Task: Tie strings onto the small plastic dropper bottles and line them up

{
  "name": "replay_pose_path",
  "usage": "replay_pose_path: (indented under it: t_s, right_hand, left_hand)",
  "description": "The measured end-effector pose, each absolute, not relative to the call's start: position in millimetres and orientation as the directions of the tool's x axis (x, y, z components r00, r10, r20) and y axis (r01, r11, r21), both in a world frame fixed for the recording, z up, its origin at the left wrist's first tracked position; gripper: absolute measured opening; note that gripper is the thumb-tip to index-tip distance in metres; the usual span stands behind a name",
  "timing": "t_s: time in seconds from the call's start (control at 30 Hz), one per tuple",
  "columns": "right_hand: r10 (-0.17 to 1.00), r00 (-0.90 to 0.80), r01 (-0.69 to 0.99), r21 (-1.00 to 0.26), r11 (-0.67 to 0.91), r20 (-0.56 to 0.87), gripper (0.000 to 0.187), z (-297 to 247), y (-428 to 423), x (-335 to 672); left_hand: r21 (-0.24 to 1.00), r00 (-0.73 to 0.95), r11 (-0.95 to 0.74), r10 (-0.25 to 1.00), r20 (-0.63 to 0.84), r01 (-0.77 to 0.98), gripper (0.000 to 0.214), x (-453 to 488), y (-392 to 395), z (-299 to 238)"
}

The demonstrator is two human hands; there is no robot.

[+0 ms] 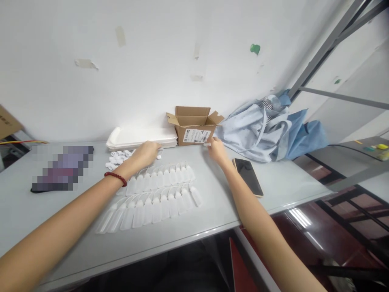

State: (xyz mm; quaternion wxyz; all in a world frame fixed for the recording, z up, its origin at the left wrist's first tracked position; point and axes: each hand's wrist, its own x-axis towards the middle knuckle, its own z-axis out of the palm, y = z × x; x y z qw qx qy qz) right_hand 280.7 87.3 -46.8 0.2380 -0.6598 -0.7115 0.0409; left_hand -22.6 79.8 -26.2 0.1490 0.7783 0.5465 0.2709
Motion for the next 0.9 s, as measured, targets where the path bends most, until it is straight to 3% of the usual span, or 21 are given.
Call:
replay_pose_path:
  t_s: [0.23,0.37,0.5,0.6,0.67,0.8,0.9]
  right_hand:
    - [0.963,-0.067,0.94,-0.307,0.148,0.259,0.046,-57.4,90.7,285.1]
    - [0.962,-0.071,0.933,-0.325,0.158,0.265,0.042,-57.3,88.0,283.9]
    - [0.951,-0.087,0.914,-0.357,0.195,0.297,0.038,-52.2,86.2,273.7]
    - [0.932,-0.118,0.884,-0.392,0.256,0.343,0.035,-45.0,80.8,252.2]
    - [0.888,-0.161,0.814,-0.45,0.366,0.432,0.033,-40.4,72.1,232.8]
    - [0.758,-0.295,0.545,-0.55,0.633,0.581,0.025,-36.7,45.6,196.1]
    - [0.706,-0.35,0.45,-0.551,0.703,0.615,0.024,-38.8,28.1,179.9]
  left_hand:
    - [0.231,0.356,-0.386,0.921,0.159,0.893,0.02,-9.5,87.7,-23.0]
    - [0.18,0.358,-0.386,0.918,0.171,0.905,0.021,-12.0,92.1,-17.0]
    - [0.187,0.314,-0.378,0.902,0.298,0.907,0.024,-25.7,82.8,-3.4]
    - [0.344,0.153,-0.391,0.82,0.552,0.854,0.022,-36.3,60.2,7.1]
    - [0.512,0.012,-0.411,0.789,0.614,0.755,0.018,-39.9,40.7,10.5]
    - [0.872,-0.18,-0.272,0.912,0.369,0.408,0.016,-37.6,8.4,7.0]
    - [0.992,-0.168,-0.109,0.979,0.119,0.064,0.021,-33.9,-2.7,1.6]
